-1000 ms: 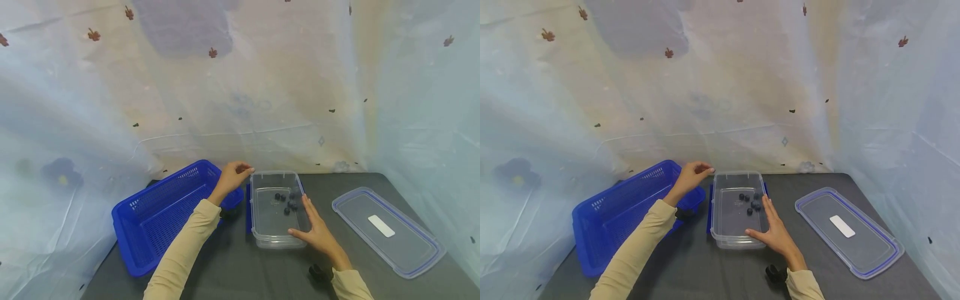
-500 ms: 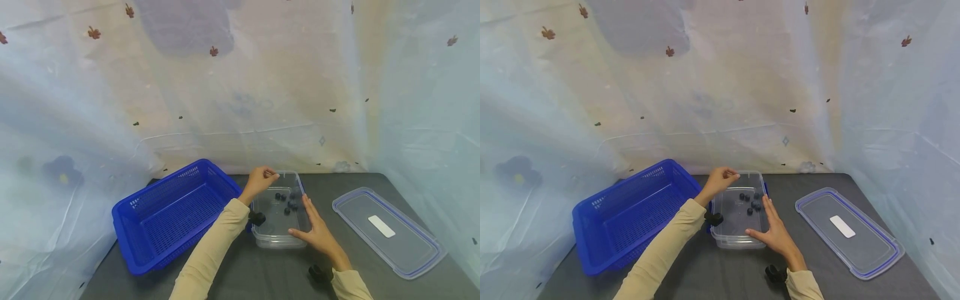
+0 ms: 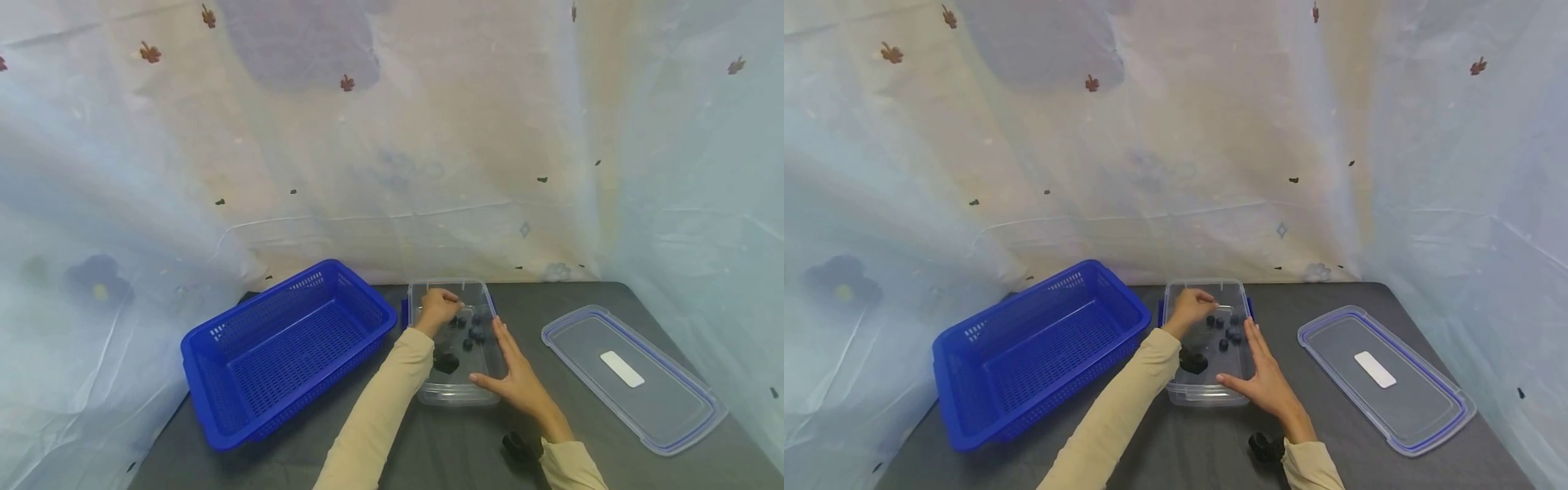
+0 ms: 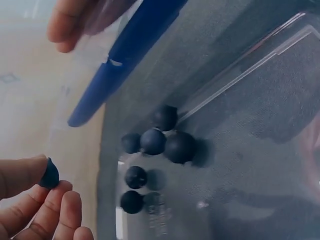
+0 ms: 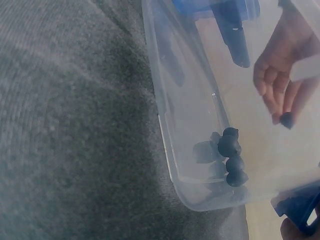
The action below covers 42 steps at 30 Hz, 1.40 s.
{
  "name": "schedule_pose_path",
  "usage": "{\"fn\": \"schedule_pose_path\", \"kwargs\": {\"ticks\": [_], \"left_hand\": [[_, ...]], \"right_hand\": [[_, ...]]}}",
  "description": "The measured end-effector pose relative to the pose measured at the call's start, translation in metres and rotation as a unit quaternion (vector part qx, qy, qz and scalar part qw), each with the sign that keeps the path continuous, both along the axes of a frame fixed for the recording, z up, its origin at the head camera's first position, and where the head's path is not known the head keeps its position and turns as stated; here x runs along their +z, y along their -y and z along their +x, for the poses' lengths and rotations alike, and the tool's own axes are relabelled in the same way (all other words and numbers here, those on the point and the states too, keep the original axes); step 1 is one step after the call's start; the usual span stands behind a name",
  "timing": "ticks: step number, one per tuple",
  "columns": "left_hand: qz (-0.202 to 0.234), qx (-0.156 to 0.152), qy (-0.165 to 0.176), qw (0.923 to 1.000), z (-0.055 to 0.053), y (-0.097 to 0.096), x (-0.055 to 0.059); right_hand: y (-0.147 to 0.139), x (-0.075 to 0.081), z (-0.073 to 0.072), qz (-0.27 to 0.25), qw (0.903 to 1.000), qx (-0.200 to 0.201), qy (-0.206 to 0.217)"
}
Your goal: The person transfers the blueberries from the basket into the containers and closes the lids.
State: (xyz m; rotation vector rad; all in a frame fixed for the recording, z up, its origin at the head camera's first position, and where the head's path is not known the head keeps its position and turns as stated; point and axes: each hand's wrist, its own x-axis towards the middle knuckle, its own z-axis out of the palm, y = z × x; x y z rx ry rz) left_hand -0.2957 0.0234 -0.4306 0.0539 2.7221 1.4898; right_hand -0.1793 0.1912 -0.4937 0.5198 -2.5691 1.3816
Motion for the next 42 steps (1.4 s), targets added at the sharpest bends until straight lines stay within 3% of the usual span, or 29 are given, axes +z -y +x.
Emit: {"fn": "schedule_pose_path", "kwargs": {"ticks": [11, 18, 28, 36, 42], "left_hand": [[-0.016, 0.043, 0.014, 0.9989, 0.002, -0.005, -0.021], [-0.03, 0.057, 0.018, 0.9977, 0.002, -0.006, -0.028], [-0.103, 0.055, 0.021, 0.993, -0.002, -0.009, -0.041], [-0.112, 0.043, 0.041, 0.9919, -0.005, -0.012, -0.043], [-0.088, 0.038, 0.044, 0.9944, -0.004, -0.01, -0.038]], "right_hand": [[0.001, 0.003, 0.0, 0.001, 0.9999, 0.0, -0.01], [0.002, 0.002, 0.0, 0.004, 0.9998, -0.001, -0.017], [0.003, 0.002, 0.0, 0.002, 0.9999, 0.005, -0.016], [0.002, 0.002, 0.0, -0.003, 1.0, 0.002, -0.006], [0.001, 0.002, 0.0, 0.004, 0.9999, 0.003, -0.01]]}}
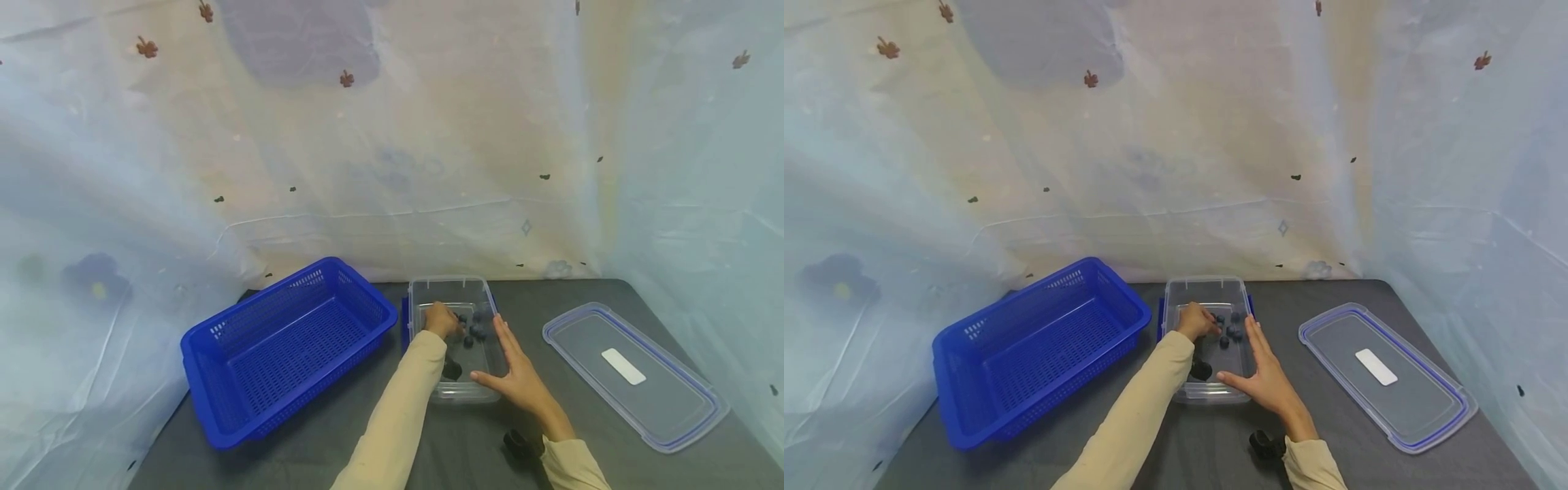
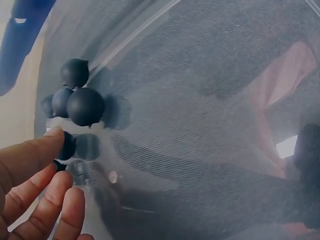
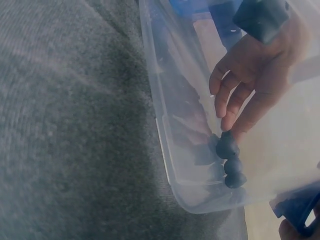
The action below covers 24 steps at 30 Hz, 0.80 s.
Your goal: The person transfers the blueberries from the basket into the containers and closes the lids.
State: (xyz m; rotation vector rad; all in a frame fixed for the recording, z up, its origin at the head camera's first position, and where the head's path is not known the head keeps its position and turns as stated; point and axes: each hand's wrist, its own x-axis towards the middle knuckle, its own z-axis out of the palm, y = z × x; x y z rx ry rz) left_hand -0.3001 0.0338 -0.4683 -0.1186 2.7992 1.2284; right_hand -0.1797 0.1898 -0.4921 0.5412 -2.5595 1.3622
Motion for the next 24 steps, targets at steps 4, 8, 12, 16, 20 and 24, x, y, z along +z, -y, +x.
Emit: {"fn": "schedule_pose_path", "kwargs": {"ticks": [4, 8, 12, 16, 20, 24], "left_hand": [[-0.004, -0.006, -0.014, 0.9999, 0.001, 0.003, 0.007], [-0.015, -0.009, -0.029, 0.9994, 0.003, 0.007, 0.014], [0.001, -0.027, -0.055, 0.9981, 0.005, 0.012, 0.021], [0.038, -0.039, -0.062, 0.9966, 0.005, 0.014, 0.03], [0.101, -0.039, -0.044, 0.9932, 0.006, 0.012, 0.045], [0.165, -0.045, -0.064, 0.9833, 0.009, 0.005, 0.063]], "right_hand": [[-0.001, 0.001, 0.001, 0.001, 1.0, 0.002, 0.002], [0.0, 0.003, 0.002, 0.0, 1.0, 0.005, 0.007], [0.0, 0.005, 0.002, 0.003, 0.9999, 0.006, 0.011], [-0.003, 0.01, 0.002, 0.001, 0.9996, 0.003, 0.028], [-0.013, 0.02, 0.002, -0.004, 0.9995, -0.002, 0.032], [-0.033, 0.036, -0.004, -0.005, 0.9998, 0.011, -0.015]]}}
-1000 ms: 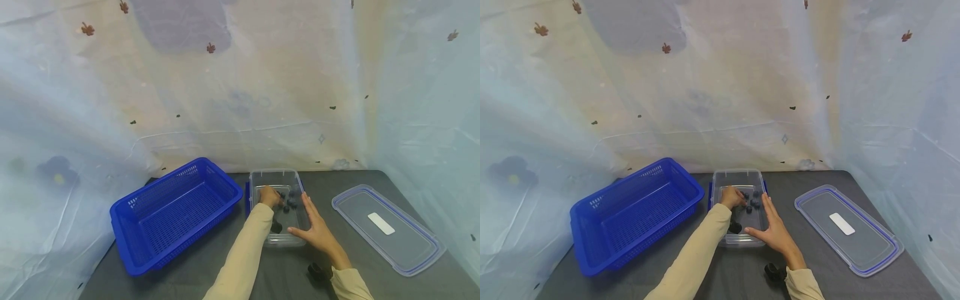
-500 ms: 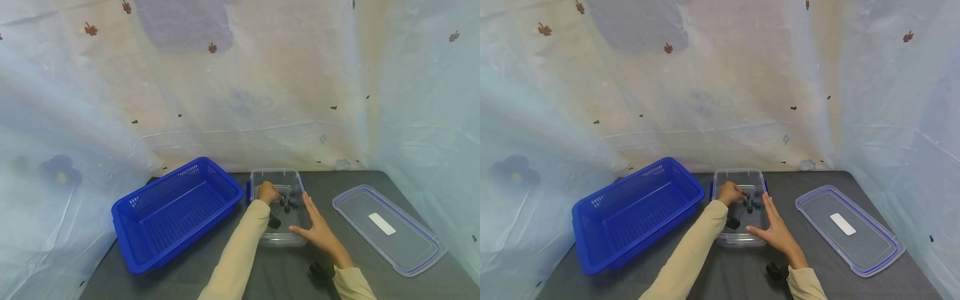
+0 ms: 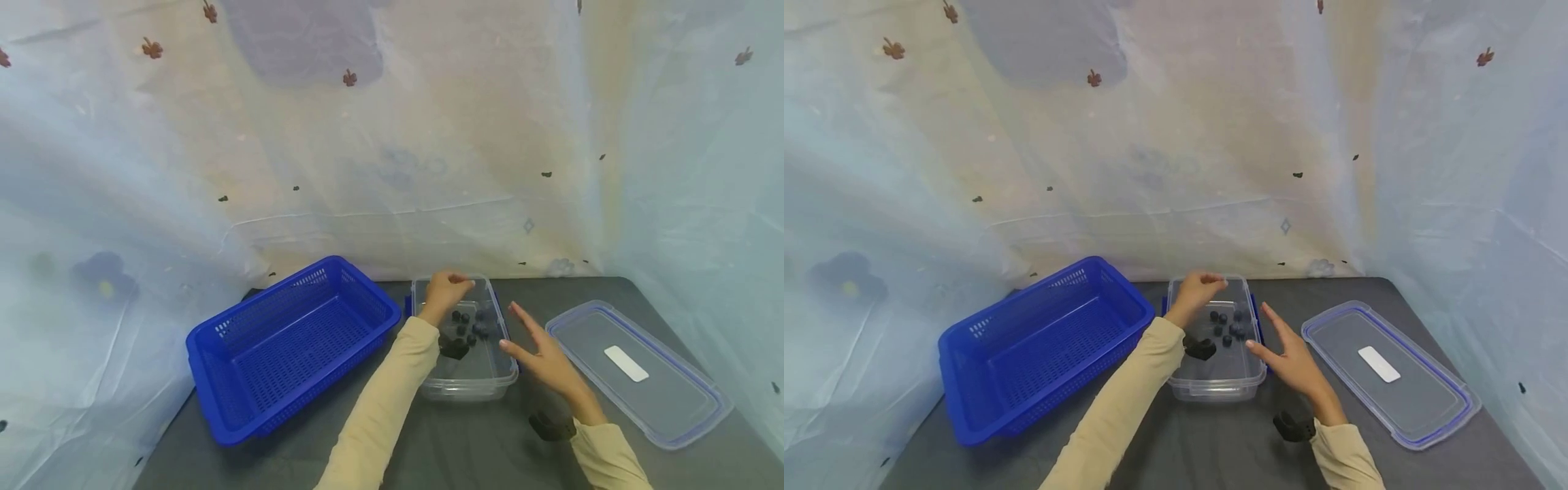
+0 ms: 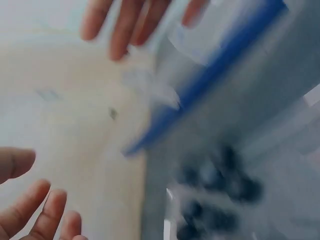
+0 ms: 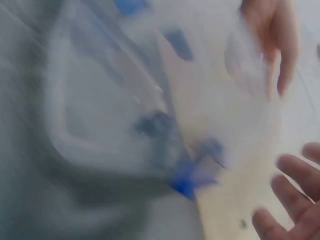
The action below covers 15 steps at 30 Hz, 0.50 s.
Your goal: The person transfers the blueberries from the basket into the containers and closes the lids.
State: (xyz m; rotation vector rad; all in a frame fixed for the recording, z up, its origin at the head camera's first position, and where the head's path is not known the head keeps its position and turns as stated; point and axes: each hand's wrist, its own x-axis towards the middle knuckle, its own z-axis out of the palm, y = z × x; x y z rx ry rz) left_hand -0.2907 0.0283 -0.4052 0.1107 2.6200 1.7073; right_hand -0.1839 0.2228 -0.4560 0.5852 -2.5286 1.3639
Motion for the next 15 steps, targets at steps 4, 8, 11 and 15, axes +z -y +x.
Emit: {"fn": "schedule_pose_path", "kwargs": {"ticks": [4, 8, 11, 15], "left_hand": [[0.089, -0.004, -0.021, 0.9958, 0.012, -0.019, 0.016], [0.177, 0.007, -0.014, 0.9841, 0.031, -0.048, 0.023], [0.208, 0.016, 0.003, 0.978, 0.049, -0.073, 0.022], [0.258, 0.013, 0.039, 0.9652, 0.074, -0.104, 0.016]], "right_hand": [[-0.033, 0.019, -0.006, 0.013, 0.999, 0.002, -0.043], [-0.07, 0.042, -0.009, 0.034, 0.9988, -0.013, -0.032], [-0.098, 0.053, -0.012, 0.058, 0.9973, -0.033, -0.029], [-0.138, 0.056, -0.019, 0.08, 0.9946, -0.063, -0.021]]}}
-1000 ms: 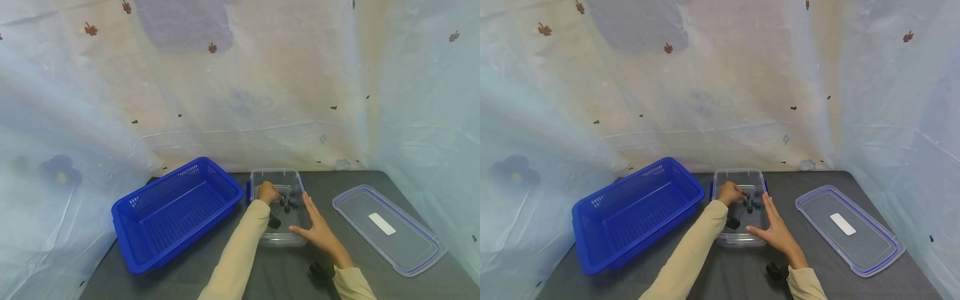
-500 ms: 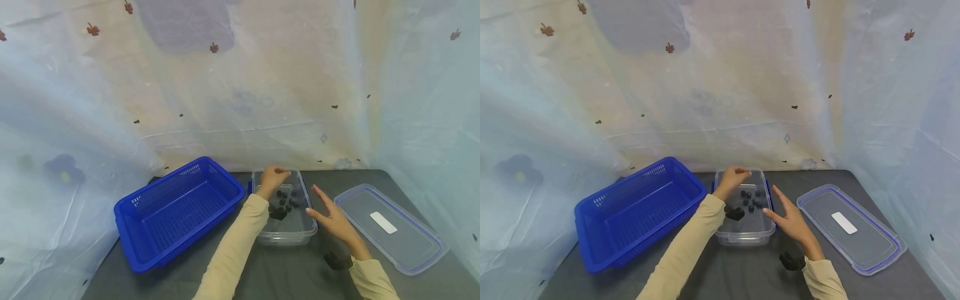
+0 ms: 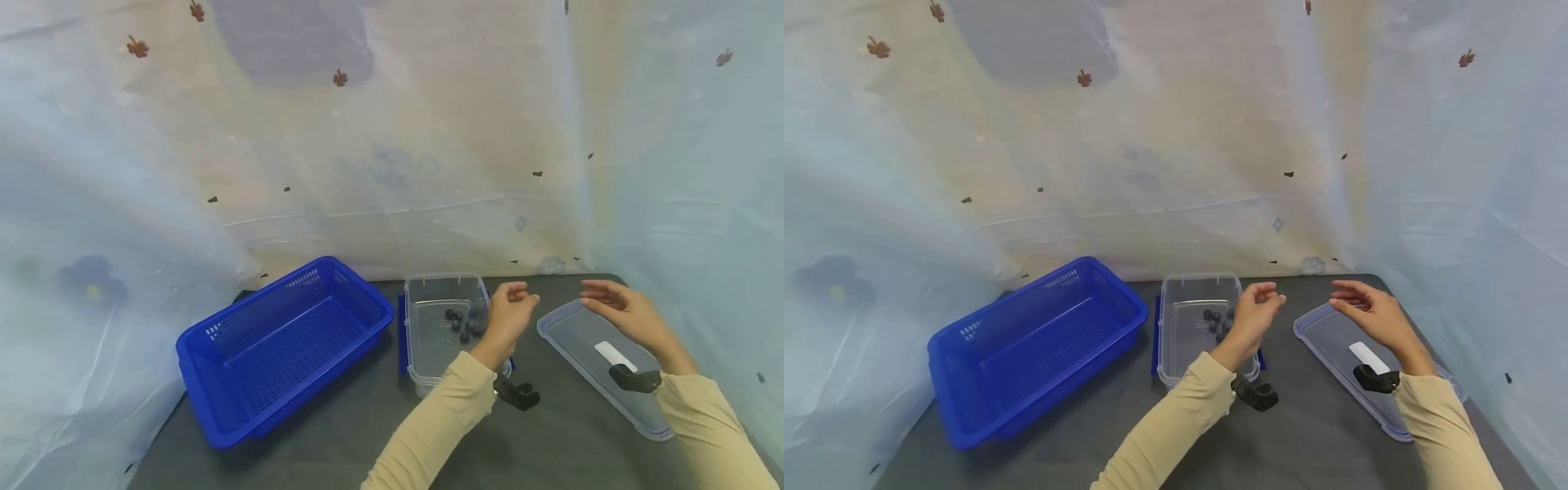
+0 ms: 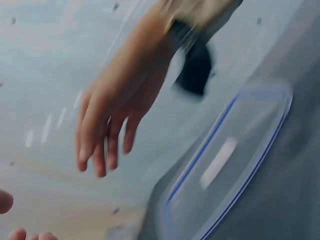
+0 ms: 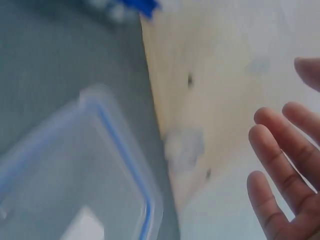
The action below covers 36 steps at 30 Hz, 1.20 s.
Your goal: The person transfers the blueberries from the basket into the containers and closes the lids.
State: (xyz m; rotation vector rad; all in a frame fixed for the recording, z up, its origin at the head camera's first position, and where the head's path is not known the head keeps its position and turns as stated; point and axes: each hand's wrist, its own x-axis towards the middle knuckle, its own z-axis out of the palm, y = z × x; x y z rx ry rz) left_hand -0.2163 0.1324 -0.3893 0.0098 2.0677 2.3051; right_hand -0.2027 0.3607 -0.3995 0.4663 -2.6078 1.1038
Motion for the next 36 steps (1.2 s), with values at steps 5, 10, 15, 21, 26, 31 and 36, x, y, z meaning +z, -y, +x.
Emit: {"fn": "schedule_pose_path", "kwargs": {"ticks": [5, 10, 15, 21, 26, 31, 36], "left_hand": [[0.073, 0.011, 0.053, 0.9958, 0.024, -0.036, -0.021], [0.114, 0.059, 0.108, 0.9858, 0.044, -0.068, -0.046], [0.119, 0.079, 0.141, 0.9796, 0.057, -0.085, -0.07], [0.143, 0.068, 0.152, 0.9757, 0.065, -0.092, -0.09], [0.147, 0.06, 0.15, 0.9759, 0.068, -0.097, -0.098], [0.141, 0.027, 0.152, 0.9779, 0.069, -0.098, -0.102], [0.136, 0.016, 0.141, 0.9806, 0.07, -0.1, -0.104]], "right_hand": [[-0.047, -0.008, -0.001, 0.012, 0.9986, -0.046, 0.025], [-0.08, -0.03, 0.011, 0.072, 0.991, -0.101, 0.05], [-0.097, -0.056, 0.027, 0.106, 0.9807, -0.128, 0.103], [-0.109, -0.068, 0.037, 0.133, 0.9745, -0.137, 0.117], [-0.113, -0.072, 0.04, 0.142, 0.9719, -0.134, 0.132], [-0.112, -0.076, 0.04, 0.13, 0.9743, -0.134, 0.127], [-0.115, -0.077, 0.038, 0.129, 0.9711, -0.135, 0.149]]}}
